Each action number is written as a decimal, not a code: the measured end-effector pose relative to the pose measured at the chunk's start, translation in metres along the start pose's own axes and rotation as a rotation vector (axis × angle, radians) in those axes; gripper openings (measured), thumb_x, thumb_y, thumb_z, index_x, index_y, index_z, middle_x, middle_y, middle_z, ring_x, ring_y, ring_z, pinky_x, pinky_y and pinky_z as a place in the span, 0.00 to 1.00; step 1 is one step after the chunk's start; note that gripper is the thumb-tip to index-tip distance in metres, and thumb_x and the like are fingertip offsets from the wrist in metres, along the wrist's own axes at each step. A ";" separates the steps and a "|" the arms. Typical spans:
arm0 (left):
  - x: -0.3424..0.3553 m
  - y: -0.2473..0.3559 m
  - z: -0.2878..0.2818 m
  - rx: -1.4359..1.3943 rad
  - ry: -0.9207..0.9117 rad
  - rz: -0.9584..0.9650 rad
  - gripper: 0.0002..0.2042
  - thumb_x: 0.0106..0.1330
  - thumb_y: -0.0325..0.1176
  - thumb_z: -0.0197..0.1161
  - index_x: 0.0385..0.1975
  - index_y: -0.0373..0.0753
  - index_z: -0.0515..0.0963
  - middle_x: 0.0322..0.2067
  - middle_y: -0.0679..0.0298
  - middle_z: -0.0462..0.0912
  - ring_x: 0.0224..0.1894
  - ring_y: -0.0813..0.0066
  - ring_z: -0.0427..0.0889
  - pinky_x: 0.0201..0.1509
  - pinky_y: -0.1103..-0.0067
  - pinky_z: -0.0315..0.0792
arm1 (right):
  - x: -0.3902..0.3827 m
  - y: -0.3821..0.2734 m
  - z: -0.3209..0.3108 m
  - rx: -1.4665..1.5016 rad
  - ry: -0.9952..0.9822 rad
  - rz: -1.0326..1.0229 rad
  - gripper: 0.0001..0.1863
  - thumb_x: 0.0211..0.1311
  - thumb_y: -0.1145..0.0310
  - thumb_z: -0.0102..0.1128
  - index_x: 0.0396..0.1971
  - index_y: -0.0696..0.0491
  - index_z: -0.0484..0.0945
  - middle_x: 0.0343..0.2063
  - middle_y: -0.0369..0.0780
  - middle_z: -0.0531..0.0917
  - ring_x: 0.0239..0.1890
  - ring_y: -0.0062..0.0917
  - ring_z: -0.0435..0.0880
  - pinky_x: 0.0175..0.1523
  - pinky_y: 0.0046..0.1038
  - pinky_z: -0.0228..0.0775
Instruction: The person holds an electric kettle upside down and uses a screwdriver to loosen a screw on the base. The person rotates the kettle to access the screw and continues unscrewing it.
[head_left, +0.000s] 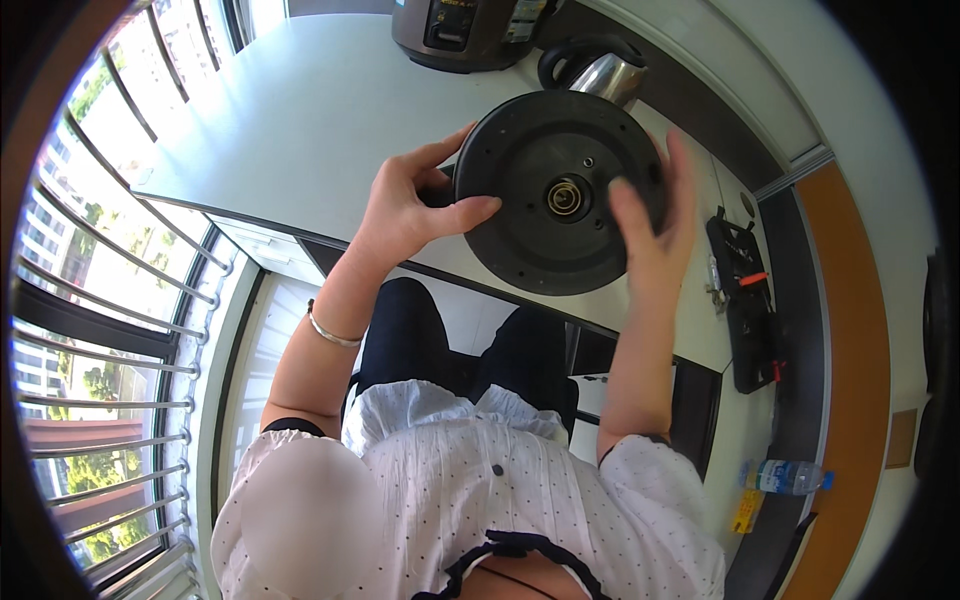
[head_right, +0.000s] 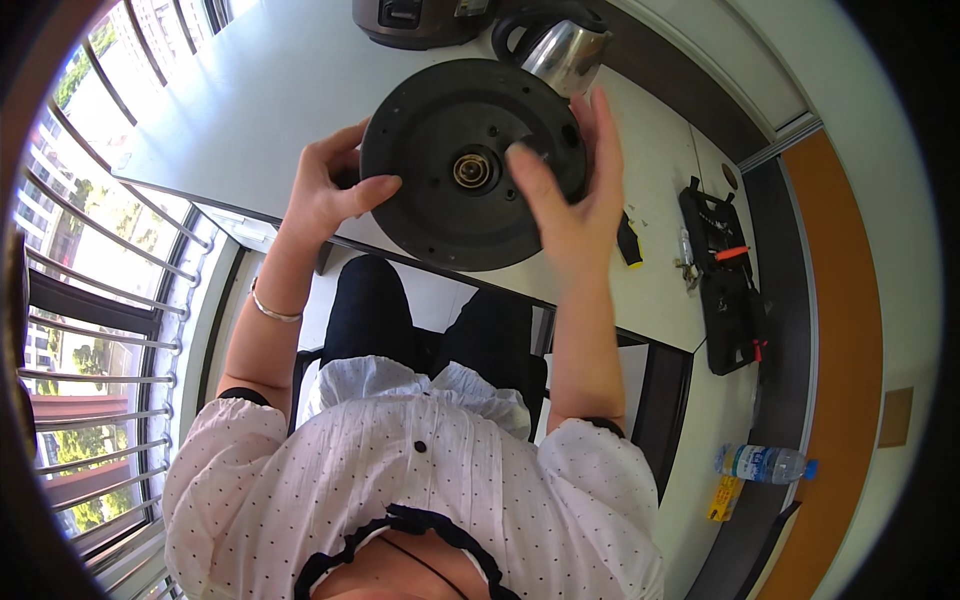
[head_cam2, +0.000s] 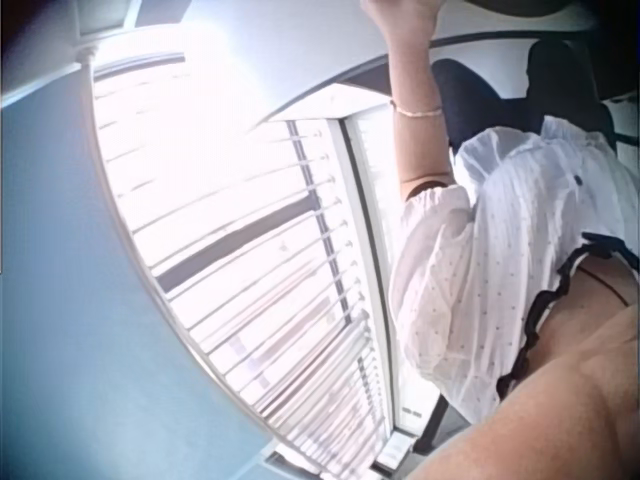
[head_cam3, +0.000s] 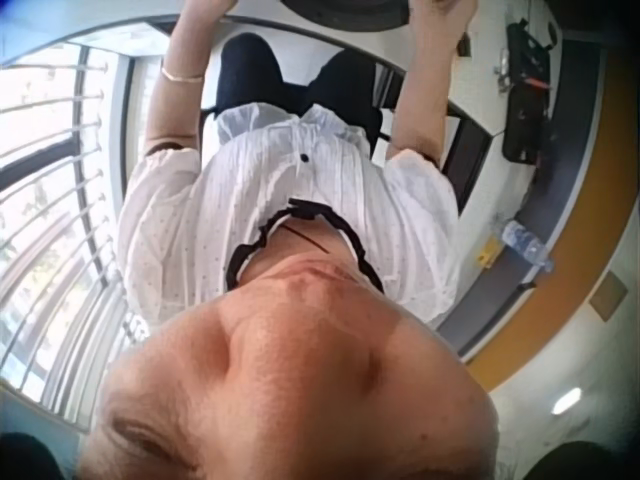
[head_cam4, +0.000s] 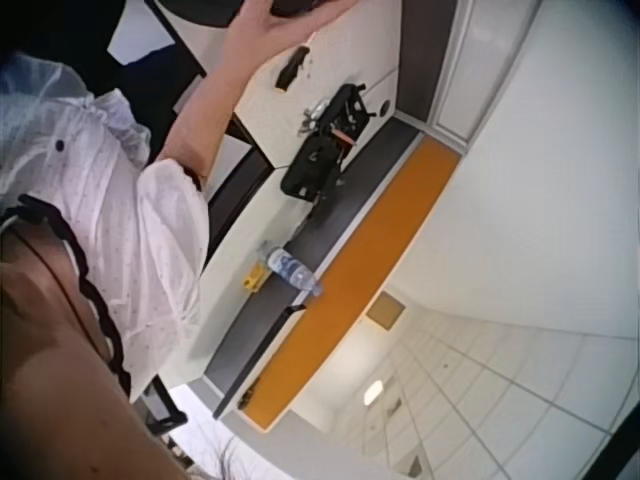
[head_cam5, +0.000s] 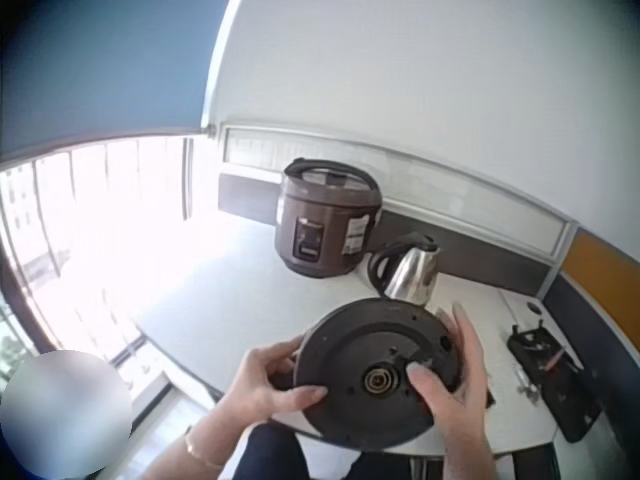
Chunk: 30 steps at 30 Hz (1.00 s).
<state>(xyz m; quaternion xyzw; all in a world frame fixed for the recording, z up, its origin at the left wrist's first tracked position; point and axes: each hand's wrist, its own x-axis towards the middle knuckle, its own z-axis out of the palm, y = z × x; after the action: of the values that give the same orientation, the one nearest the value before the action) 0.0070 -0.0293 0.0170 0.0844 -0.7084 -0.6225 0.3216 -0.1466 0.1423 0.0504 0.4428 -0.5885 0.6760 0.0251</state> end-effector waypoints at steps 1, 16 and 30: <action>0.000 0.001 0.000 0.007 0.001 -0.011 0.37 0.43 0.40 0.69 0.57 0.29 0.69 0.21 0.61 0.80 0.25 0.82 0.79 0.35 0.87 0.69 | -0.013 -0.001 0.005 0.009 0.023 0.014 0.48 0.44 0.69 0.73 0.65 0.59 0.53 0.59 0.50 0.65 0.60 0.33 0.66 0.63 0.31 0.59; 0.001 0.004 -0.001 -0.001 -0.018 -0.020 0.37 0.44 0.39 0.69 0.56 0.26 0.68 0.16 0.64 0.77 0.18 0.85 0.74 0.24 0.90 0.63 | -0.035 0.002 0.002 0.154 -0.051 0.099 0.42 0.51 0.73 0.67 0.63 0.61 0.52 0.56 0.46 0.67 0.57 0.30 0.68 0.61 0.30 0.61; 0.004 -0.006 -0.002 -0.055 -0.023 0.010 0.38 0.44 0.41 0.71 0.56 0.26 0.69 0.13 0.65 0.75 0.11 0.84 0.69 0.16 0.89 0.57 | -0.034 0.005 -0.003 0.131 -0.089 0.093 0.41 0.52 0.73 0.67 0.63 0.60 0.54 0.56 0.45 0.67 0.57 0.30 0.68 0.62 0.29 0.60</action>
<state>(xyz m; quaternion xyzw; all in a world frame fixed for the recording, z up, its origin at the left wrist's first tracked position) 0.0039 -0.0345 0.0124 0.0648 -0.6952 -0.6410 0.3186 -0.1303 0.1597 0.0251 0.4452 -0.5636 0.6930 -0.0618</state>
